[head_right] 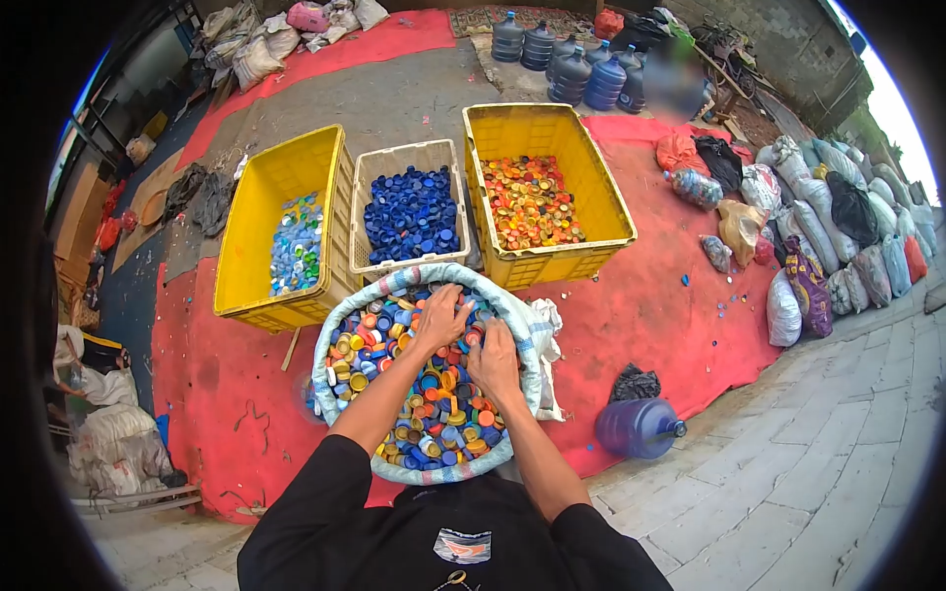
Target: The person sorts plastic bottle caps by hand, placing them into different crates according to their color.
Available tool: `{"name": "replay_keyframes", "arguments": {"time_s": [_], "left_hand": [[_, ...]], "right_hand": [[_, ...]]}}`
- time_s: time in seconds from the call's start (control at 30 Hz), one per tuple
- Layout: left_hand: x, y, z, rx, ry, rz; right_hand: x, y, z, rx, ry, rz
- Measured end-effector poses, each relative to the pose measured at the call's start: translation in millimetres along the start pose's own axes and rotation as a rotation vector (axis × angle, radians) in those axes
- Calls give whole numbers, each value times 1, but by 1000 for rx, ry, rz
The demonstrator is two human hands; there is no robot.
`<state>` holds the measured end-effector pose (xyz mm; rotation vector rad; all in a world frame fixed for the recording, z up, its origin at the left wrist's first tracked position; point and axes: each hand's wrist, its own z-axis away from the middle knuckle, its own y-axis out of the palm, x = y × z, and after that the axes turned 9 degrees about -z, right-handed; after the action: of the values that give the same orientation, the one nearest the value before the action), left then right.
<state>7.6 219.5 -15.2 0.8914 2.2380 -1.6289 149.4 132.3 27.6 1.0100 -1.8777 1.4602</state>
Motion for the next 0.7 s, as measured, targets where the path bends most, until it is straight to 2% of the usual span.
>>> {"name": "replay_keyframes", "arguments": {"time_s": [0.03, 0.13, 0.17, 0.27, 0.4, 0.53, 0.57, 0.63, 0.7], "left_hand": [[-1, -1, -5, 89, -12, -3], [1, 1, -19, 99, 62, -117], [1, 4, -23, 149, 7, -112], [3, 16, -29, 187, -27, -172], [3, 12, -35, 292, -11, -231], [9, 17, -40, 299, 38, -206], [11, 16, -44, 381, 32, -200], [14, 13, -46, 383, 63, -202], [18, 12, -46, 350, 65, -174]], "right_hand": [[-7, 5, -3, 9, -48, 130], [-17, 12, -14, -110, 18, 196], [-22, 13, -19, -160, -14, 231], [-2, -1, -31, 4, 246, 147], [-9, 15, -26, -90, 43, 371], [15, 12, -50, 78, 312, 393], [4, 18, -54, 88, 320, 278], [-22, 27, -61, 98, 337, 56], [-24, 30, -65, 49, 507, 101]]}}
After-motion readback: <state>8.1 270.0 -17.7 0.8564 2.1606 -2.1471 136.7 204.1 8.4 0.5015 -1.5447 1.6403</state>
